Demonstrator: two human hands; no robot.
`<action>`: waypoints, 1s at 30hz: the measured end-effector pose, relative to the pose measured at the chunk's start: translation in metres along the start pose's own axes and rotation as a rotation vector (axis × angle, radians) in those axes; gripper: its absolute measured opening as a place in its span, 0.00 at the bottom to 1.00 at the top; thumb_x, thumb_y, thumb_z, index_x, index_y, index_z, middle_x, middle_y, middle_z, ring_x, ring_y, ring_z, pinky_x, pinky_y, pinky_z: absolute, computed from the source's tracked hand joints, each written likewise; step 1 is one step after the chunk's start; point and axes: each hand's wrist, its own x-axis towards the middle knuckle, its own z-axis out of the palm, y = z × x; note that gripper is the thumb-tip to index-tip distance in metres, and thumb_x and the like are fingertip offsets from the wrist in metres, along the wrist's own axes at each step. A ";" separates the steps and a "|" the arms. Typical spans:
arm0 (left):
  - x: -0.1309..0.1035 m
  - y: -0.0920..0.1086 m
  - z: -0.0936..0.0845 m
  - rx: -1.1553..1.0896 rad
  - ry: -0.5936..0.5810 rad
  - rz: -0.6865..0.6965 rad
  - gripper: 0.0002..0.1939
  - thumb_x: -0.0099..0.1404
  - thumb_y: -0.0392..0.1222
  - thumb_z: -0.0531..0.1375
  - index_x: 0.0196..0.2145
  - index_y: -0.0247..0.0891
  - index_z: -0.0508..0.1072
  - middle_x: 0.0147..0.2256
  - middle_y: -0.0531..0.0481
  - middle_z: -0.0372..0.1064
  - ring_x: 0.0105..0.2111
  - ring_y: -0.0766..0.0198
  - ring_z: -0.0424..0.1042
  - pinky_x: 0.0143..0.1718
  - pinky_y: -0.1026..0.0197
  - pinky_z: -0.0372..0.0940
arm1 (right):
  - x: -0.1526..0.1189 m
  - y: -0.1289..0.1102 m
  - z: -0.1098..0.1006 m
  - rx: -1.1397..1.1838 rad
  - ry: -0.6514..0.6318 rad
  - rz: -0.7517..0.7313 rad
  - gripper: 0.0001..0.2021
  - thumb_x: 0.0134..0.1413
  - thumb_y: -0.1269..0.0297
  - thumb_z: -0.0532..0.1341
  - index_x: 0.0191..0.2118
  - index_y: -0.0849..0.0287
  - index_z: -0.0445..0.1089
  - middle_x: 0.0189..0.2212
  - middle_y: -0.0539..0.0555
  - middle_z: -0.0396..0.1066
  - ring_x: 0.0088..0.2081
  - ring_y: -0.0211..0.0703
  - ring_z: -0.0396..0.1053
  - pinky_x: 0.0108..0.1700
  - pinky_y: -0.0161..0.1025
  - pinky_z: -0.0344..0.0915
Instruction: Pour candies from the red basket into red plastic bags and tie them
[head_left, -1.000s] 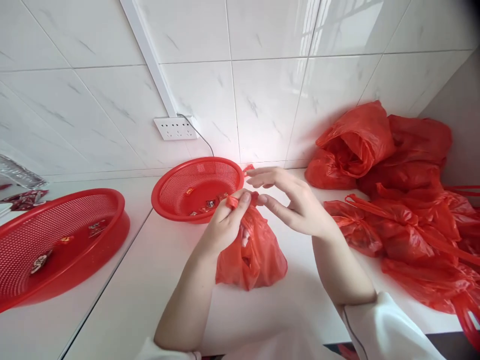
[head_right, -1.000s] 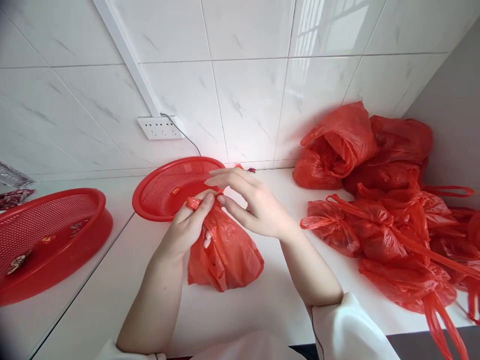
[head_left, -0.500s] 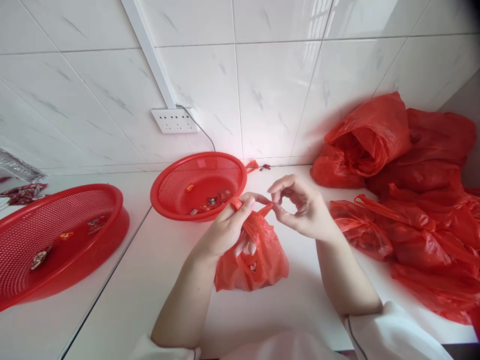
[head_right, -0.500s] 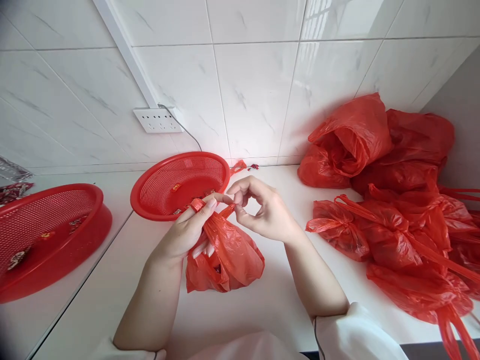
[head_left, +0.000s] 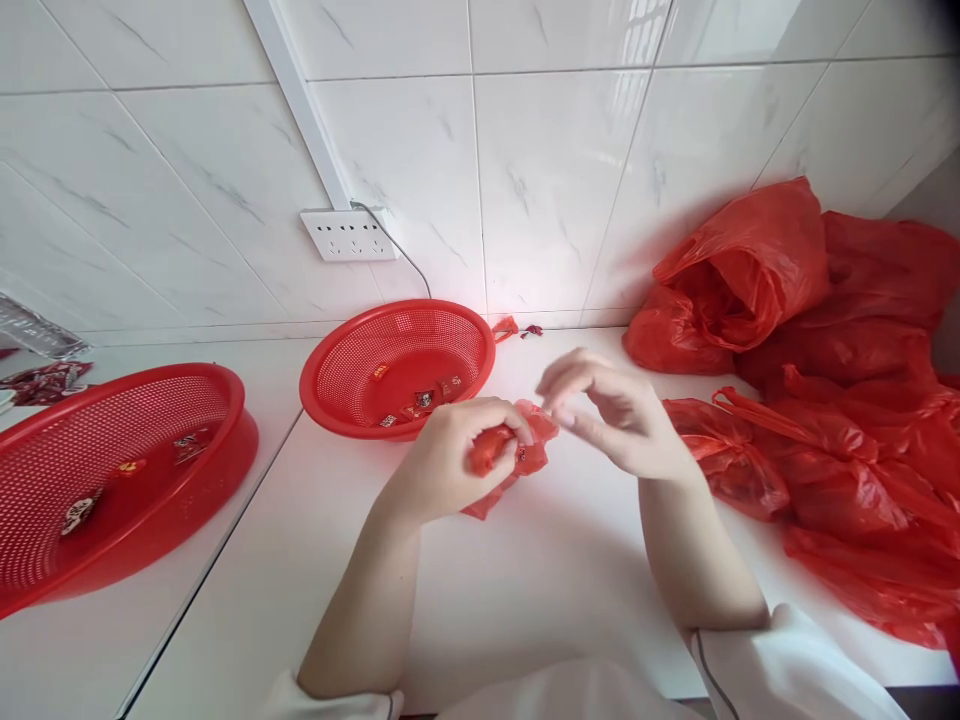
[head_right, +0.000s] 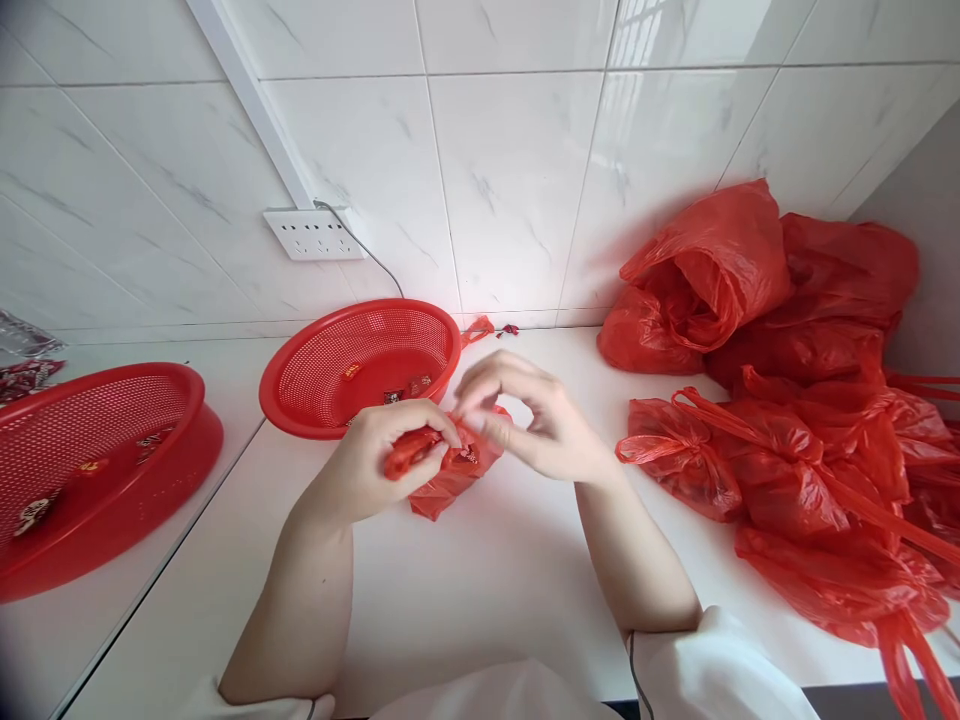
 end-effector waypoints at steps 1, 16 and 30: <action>0.000 -0.002 0.001 0.187 0.029 0.098 0.09 0.61 0.28 0.56 0.34 0.40 0.73 0.30 0.53 0.73 0.30 0.65 0.70 0.30 0.63 0.64 | 0.002 0.007 0.003 0.019 0.041 0.045 0.06 0.63 0.68 0.59 0.42 0.55 0.73 0.45 0.54 0.72 0.49 0.44 0.69 0.49 0.43 0.68; 0.013 -0.026 0.010 0.460 0.681 0.422 0.10 0.57 0.27 0.62 0.30 0.40 0.67 0.27 0.54 0.71 0.30 0.64 0.72 0.30 0.63 0.68 | 0.009 0.038 0.017 0.366 0.092 0.292 0.10 0.55 0.65 0.67 0.43 0.56 0.72 0.36 0.52 0.72 0.37 0.39 0.69 0.40 0.39 0.66; 0.005 -0.039 -0.019 0.432 0.474 0.410 0.06 0.60 0.30 0.65 0.33 0.39 0.74 0.29 0.54 0.76 0.28 0.67 0.74 0.29 0.66 0.69 | 0.009 0.037 0.002 0.451 0.089 0.484 0.05 0.60 0.62 0.61 0.39 0.56 0.69 0.37 0.51 0.68 0.36 0.37 0.65 0.31 0.34 0.60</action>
